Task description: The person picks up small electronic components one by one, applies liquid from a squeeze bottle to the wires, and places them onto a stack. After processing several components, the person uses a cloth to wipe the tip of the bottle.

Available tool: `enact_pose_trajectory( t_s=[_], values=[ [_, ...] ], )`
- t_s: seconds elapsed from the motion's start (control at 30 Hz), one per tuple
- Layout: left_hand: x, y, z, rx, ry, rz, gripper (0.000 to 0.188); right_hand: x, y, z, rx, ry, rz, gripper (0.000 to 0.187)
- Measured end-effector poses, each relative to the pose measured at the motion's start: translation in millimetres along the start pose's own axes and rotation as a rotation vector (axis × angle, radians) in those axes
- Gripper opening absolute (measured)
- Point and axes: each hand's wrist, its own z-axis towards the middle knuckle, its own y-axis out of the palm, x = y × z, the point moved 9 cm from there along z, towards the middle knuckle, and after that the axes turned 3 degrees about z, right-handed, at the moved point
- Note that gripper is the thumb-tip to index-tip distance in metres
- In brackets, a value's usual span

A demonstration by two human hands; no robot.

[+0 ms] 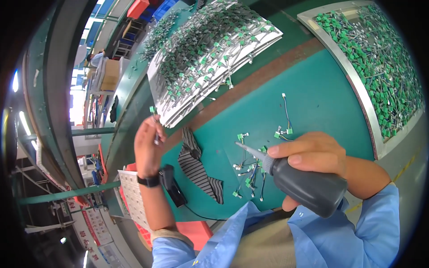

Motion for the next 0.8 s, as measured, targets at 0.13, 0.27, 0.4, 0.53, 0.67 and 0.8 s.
enact_pose_trajectory(
  t_s=[0.13, 0.27, 0.4, 0.53, 0.67, 0.8],
  values=[
    [-3.7, -62.7, 100.8, 0.067, -0.056, 0.081, 0.020, 5.5, -3.2, -2.4, -0.058, 0.079, -0.022, 0.077],
    [-7.5, -117.4, 191.2, 0.107, -0.143, 0.027, 0.018, 10.1, -4.9, 1.7, -0.066, 0.109, -0.025, 0.079],
    [-22.8, -154.1, 263.8, 0.146, -0.092, 0.026, 0.017, 15.0, -4.2, 4.1, -0.073, 0.138, 0.004, 0.081],
    [-39.3, -121.6, 297.0, 0.277, -0.106, 0.209, 0.020, 19.7, -7.9, 0.3, -0.061, 0.177, -0.003, 0.081],
    [-36.3, -107.7, 315.8, 0.211, 0.013, 0.475, 0.026, 23.0, -9.1, 3.2, -0.050, 0.182, 0.001, 0.081],
    [-36.1, -108.8, 325.4, 0.242, 0.061, 0.567, 0.028, 25.1, -10.1, 3.7, -0.057, 0.199, -0.011, 0.083]
  ],
)
